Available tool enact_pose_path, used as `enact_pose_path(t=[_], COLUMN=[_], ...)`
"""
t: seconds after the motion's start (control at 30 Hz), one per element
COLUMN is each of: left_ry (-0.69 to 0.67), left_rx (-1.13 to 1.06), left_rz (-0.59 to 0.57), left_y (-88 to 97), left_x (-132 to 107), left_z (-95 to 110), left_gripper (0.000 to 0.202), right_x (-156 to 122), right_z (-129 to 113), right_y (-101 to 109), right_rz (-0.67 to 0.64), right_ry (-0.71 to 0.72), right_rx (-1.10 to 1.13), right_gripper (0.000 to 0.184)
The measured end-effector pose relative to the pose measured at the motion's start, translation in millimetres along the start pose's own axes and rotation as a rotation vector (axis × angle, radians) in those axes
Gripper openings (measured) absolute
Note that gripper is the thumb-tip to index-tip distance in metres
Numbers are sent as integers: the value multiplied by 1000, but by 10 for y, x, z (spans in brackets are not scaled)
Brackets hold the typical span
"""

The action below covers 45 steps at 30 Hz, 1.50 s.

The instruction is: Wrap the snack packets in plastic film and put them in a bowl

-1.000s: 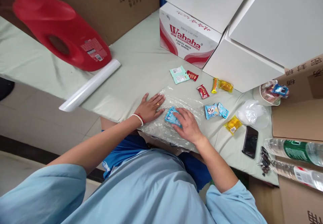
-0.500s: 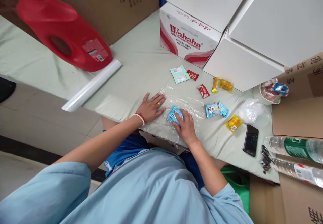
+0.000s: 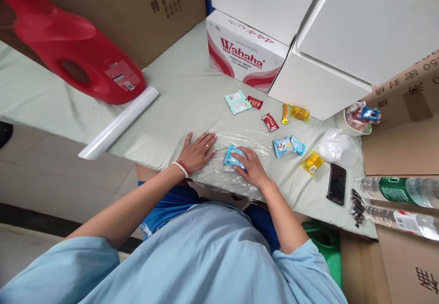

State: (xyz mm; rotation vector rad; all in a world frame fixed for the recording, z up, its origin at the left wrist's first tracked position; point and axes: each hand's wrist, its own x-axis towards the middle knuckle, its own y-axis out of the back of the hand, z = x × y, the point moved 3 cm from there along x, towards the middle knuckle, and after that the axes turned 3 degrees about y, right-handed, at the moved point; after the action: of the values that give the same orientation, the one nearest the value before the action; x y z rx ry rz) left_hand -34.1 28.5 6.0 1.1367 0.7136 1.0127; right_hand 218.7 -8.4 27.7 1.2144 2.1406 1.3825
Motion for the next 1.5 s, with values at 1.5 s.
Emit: enact_pose_path(t=[1.5], left_ry=[-155], left_rx=[-404], left_rz=[596], left_y=[560], left_x=[-537], left_z=[352], left_gripper=[29], right_x=[-39], right_z=[43], right_y=[16], right_rz=[128], right_ry=[-20], right_rx=[-19], right_gripper=[39])
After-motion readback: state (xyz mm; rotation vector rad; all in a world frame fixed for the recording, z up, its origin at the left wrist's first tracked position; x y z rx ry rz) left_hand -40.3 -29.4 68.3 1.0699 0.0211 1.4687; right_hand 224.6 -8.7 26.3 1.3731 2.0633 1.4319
